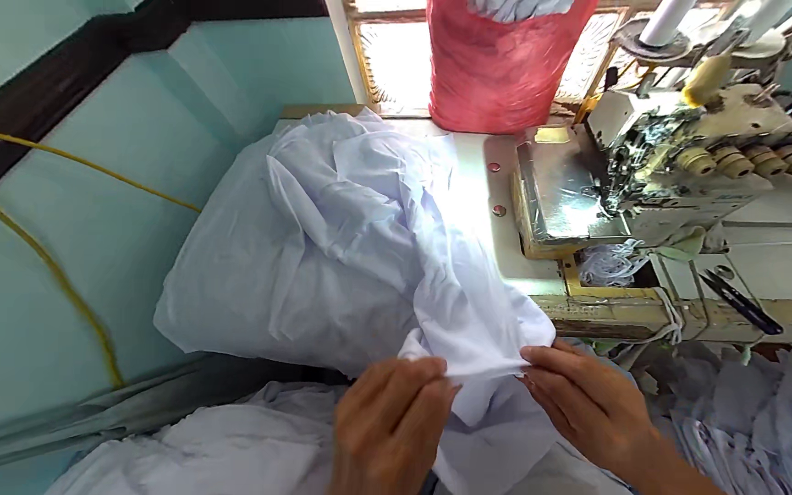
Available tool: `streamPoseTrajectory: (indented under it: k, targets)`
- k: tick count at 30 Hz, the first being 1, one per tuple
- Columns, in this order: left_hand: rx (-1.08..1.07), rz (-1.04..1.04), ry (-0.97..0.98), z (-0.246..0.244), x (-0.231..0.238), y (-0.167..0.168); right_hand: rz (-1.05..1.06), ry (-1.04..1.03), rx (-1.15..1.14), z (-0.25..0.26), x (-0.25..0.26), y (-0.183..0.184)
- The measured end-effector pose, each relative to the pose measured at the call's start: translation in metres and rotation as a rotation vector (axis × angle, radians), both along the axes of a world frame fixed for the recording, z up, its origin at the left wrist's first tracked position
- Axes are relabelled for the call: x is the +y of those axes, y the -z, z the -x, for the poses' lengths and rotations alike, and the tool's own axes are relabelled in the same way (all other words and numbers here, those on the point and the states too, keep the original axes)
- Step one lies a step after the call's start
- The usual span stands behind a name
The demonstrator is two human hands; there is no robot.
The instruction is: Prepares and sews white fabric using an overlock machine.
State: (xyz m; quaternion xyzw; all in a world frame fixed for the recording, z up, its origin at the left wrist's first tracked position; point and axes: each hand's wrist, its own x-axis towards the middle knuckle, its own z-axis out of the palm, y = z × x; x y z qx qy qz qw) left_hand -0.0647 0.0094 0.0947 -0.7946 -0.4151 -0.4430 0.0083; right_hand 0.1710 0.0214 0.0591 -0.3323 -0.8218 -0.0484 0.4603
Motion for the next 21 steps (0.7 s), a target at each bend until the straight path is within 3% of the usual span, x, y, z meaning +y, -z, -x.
streamPoseTrajectory:
  k: [5, 10, 12, 15, 17, 19, 21]
  targets:
    - [0.099, -0.091, -0.049, -0.011, -0.008, -0.002, -0.072, 0.060, 0.071, 0.005, 0.008, 0.007]
    - [0.234, 0.012, -0.269, -0.019, -0.011, 0.014, -0.167, 0.107, 0.045, 0.009, 0.026, 0.014]
    - [0.076, 0.082, -0.324, -0.016, -0.013, 0.031, -0.166, 0.109, 0.039, 0.012, 0.029, 0.012]
    - [-0.481, 0.281, -0.119, -0.008, -0.010, 0.049, -0.166, 0.047, 0.066, 0.022, 0.028, 0.001]
    - [-0.846, 0.285, -0.029, -0.018, 0.002, 0.032, -0.185, 0.031, 0.091, 0.035, 0.025, -0.013]
    - [-0.840, 0.158, 0.018, -0.025, 0.023, -0.002, -0.197, 0.082, 0.172, 0.043, 0.027, -0.031]
    - [-0.571, -0.080, 0.015, -0.034, 0.059, -0.036, -0.137, 0.201, 0.316, 0.036, 0.036, -0.046]
